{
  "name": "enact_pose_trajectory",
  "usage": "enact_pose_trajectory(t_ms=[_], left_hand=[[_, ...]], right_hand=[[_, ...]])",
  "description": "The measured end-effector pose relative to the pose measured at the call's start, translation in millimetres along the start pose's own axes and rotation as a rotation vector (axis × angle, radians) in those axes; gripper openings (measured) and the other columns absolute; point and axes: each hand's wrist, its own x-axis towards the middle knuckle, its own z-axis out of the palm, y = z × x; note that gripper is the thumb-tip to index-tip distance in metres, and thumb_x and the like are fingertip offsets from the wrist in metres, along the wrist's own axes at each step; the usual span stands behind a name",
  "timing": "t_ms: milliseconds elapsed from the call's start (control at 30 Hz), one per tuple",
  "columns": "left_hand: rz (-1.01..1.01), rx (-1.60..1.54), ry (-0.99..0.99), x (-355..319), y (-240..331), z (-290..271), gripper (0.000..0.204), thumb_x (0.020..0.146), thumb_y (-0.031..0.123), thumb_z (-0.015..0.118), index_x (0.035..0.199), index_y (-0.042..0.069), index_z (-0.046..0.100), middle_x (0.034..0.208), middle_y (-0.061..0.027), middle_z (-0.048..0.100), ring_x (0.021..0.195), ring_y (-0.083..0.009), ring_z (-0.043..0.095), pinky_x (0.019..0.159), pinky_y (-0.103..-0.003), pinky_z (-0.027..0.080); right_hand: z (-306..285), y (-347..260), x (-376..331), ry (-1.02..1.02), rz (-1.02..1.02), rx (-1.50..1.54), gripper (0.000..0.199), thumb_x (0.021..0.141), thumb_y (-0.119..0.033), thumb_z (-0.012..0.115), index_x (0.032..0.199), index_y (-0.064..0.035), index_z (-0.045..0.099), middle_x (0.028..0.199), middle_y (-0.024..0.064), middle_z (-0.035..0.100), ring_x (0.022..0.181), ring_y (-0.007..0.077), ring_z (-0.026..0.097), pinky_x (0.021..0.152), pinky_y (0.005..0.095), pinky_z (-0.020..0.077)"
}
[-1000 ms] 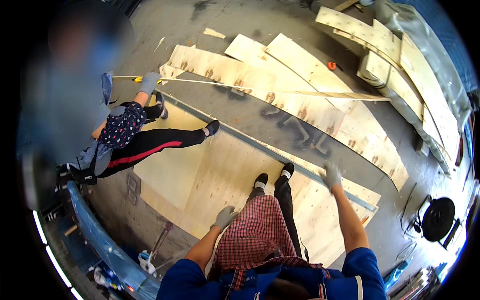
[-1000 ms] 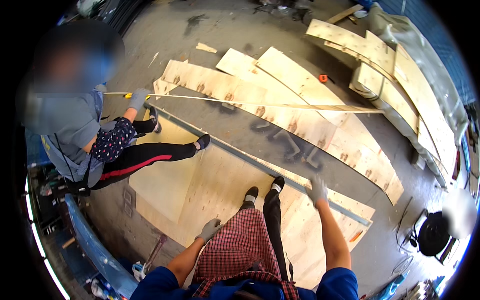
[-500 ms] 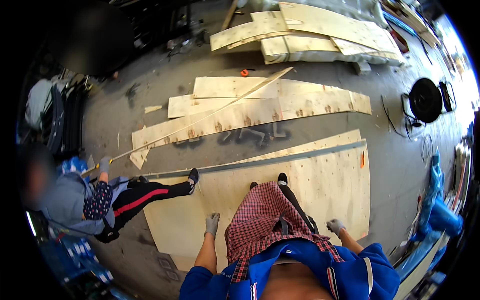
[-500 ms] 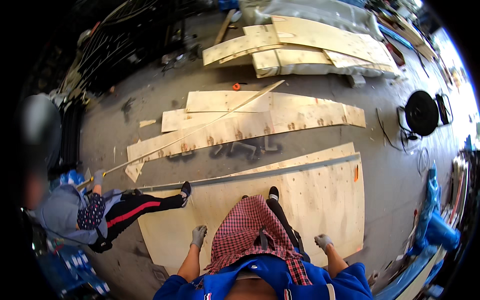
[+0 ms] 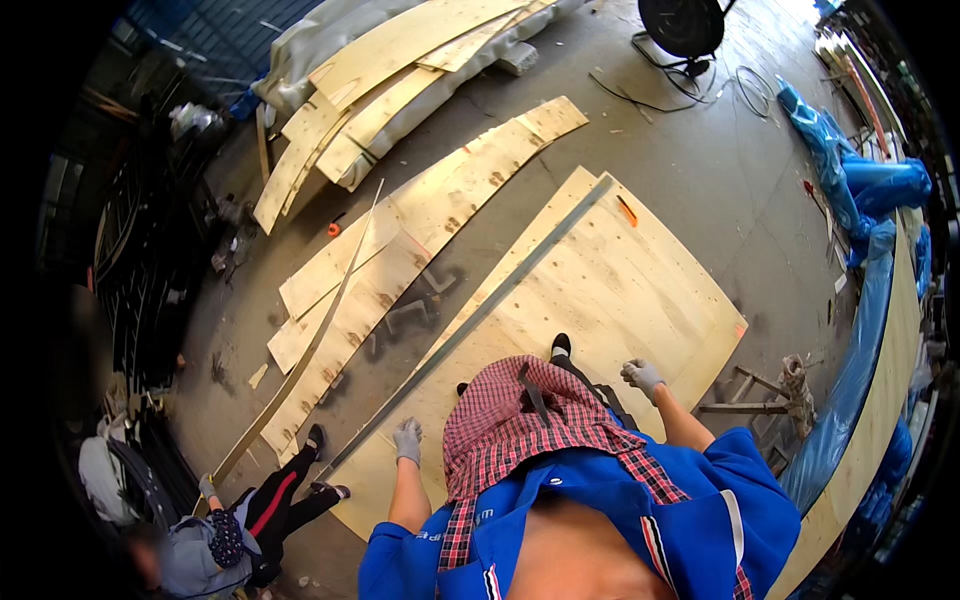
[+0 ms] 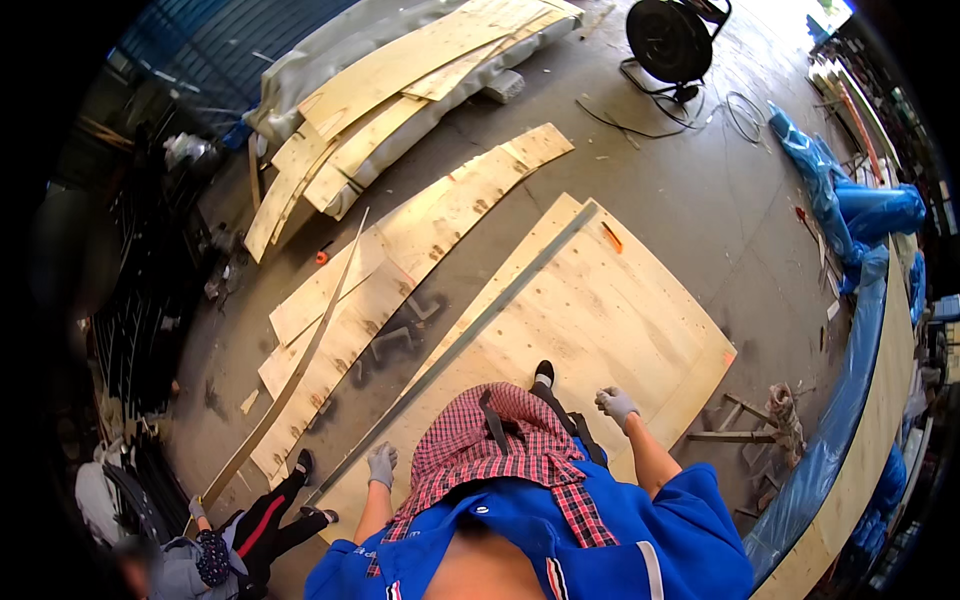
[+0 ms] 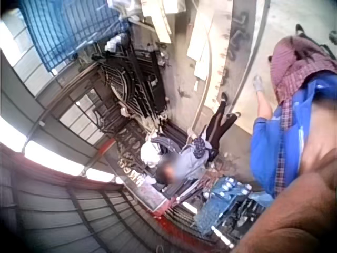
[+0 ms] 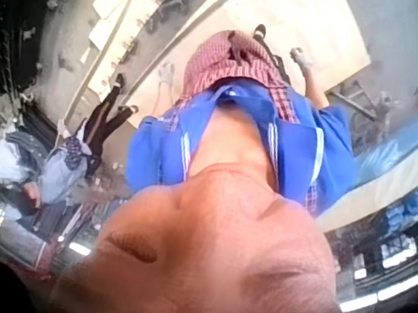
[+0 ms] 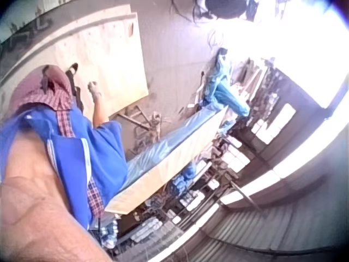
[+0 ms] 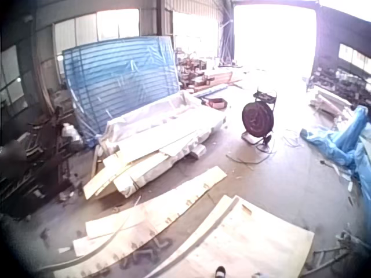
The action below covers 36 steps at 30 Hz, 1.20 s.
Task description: The person walks through a workshop and uses a utility knife and metal straightedge to score and cut a large plywood sheet on the floor. They repeatedly align the straightedge, score along it, and lift the cut sections to separate them.
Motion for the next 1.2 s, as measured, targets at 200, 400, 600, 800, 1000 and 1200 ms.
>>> enact_pose_trajectory(t_ms=[200, 400, 600, 800, 1000, 1200], left_hand=[[0.372, 0.455, -0.322, -27.0, 39.7, 202.4, 0.024, 0.088, 0.009, 0.056, 0.108, -0.004, 0.059, 0.084, -0.0092, 0.065, 0.068, -0.0152, 0.060, 0.063, -0.026, 0.050], [0.206, 0.135, -0.546, -12.1, 57.0, 317.6, 0.028, 0.089, 0.009, 0.056, 0.113, -0.005, 0.057, 0.090, -0.0105, 0.067, 0.078, -0.0158, 0.062, 0.072, -0.027, 0.051], [0.142, 0.324, -0.324, -21.6, 114.7, 352.9, 0.025, 0.088, 0.015, 0.058, 0.109, 0.000, 0.058, 0.077, -0.0047, 0.063, 0.062, -0.0098, 0.056, 0.054, -0.021, 0.044], [-0.141, 0.244, -0.188, 12.7, 101.6, 390.8, 0.011, 0.089, 0.018, 0.055, 0.083, 0.009, 0.054, 0.064, -0.0007, 0.054, 0.047, -0.0079, 0.045, 0.040, -0.020, 0.032], [0.328, 0.472, -0.510, 78.7, 160.5, 535.8, 0.019, 0.090, 0.022, 0.057, 0.093, 0.004, 0.059, 0.069, -0.0027, 0.058, 0.059, -0.0093, 0.052, 0.049, -0.022, 0.040], [0.231, 0.245, -0.433, 80.8, 319.2, 719.4, 0.026, 0.089, 0.025, 0.061, 0.106, 0.006, 0.058, 0.090, -0.0048, 0.066, 0.078, -0.0102, 0.060, 0.065, -0.023, 0.048]], right_hand=[[-128.3, 72.4, 26.4, 0.251, 0.107, 0.099, 0.024, 0.090, -0.022, 0.055, 0.100, -0.0008, 0.057, 0.077, 0.0063, 0.062, 0.061, 0.0123, 0.055, 0.051, 0.0260, 0.0433], [-159.4, -31.6, 82.7, 0.188, -0.100, -0.009, 0.032, 0.085, -0.026, 0.057, 0.101, 0.0017, 0.062, 0.083, 0.0071, 0.065, 0.071, 0.0139, 0.058, 0.065, 0.0278, 0.0466], [-163.7, -192.7, 124.9, 0.057, -0.346, -0.067, 0.032, 0.089, -0.026, 0.057, 0.105, 0.0009, 0.061, 0.090, 0.0077, 0.065, 0.079, 0.0137, 0.059, 0.072, 0.0275, 0.0473], [-217.0, -225.0, 167.4, 0.062, -0.321, -0.133, 0.031, 0.087, -0.028, 0.058, 0.105, -0.0018, 0.062, 0.092, 0.0092, 0.066, 0.080, 0.0156, 0.059, 0.074, 0.0294, 0.0473], [-330.5, -178.6, 182.0, 0.200, 0.013, 0.013, 0.027, 0.090, -0.022, 0.055, 0.102, 0.0012, 0.059, 0.083, 0.0068, 0.064, 0.070, 0.0113, 0.058, 0.062, 0.0251, 0.0460], [-408.2, -213.0, 226.1, 0.263, 0.135, 0.321, 0.028, 0.091, -0.023, 0.056, 0.107, -0.0008, 0.053, 0.083, 0.0069, 0.064, 0.065, 0.0126, 0.058, 0.056, 0.0255, 0.0472]])
